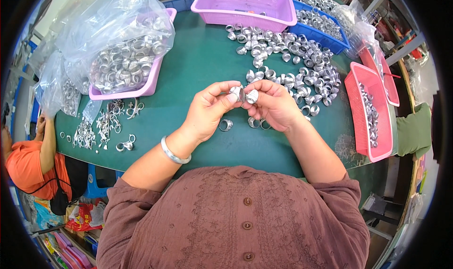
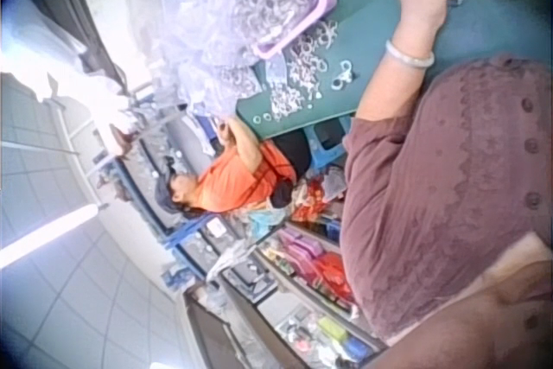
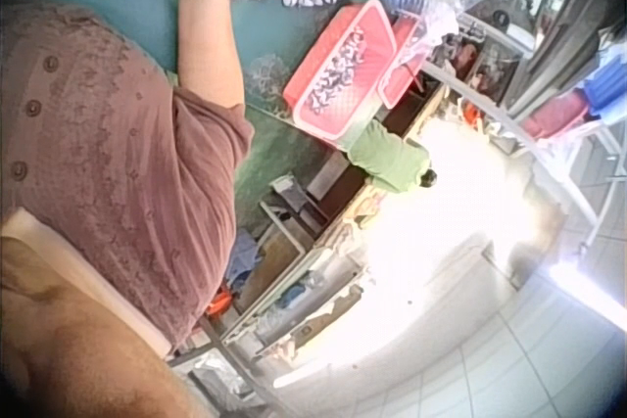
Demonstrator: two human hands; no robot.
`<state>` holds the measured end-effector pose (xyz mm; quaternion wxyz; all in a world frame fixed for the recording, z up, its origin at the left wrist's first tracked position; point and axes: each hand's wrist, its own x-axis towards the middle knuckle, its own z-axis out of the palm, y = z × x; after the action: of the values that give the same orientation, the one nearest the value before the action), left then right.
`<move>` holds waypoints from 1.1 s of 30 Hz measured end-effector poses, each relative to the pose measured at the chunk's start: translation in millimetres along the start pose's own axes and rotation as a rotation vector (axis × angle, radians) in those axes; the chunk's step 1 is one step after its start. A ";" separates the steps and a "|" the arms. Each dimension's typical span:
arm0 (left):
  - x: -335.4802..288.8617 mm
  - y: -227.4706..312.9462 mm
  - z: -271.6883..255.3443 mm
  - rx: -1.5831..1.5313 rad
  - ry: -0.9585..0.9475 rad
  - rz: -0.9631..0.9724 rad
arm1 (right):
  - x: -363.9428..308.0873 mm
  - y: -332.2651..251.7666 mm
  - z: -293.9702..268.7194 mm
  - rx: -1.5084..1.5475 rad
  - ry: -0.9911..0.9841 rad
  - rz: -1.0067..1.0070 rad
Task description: The person repeatedly picks up unfinished metal rings from a table, turns them over in both hands, and sets them back down onto the work surface.
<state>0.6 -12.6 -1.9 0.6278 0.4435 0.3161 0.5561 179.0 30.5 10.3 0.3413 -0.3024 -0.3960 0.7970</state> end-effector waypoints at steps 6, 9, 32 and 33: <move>1.7 -2.9 -9.2 -0.289 -0.025 -0.127 | -1.5 2.0 2.1 -0.172 0.045 -0.148; 2.1 -1.6 -11.8 -0.345 -0.041 -0.150 | -2.5 2.3 1.6 -0.128 0.021 -0.186; 3.6 -0.3 -15.5 -0.349 -0.040 -0.156 | -3.1 -3.2 -5.4 0.021 -0.153 -0.135; 4.0 0.4 -14.2 -0.341 -0.035 -0.155 | -3.0 -3.0 -6.2 0.022 -0.170 -0.134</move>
<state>-11.5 -5.8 -6.9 0.7402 0.3148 0.2393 0.5439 186.3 32.1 10.3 0.3622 -0.2027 -0.4341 0.7996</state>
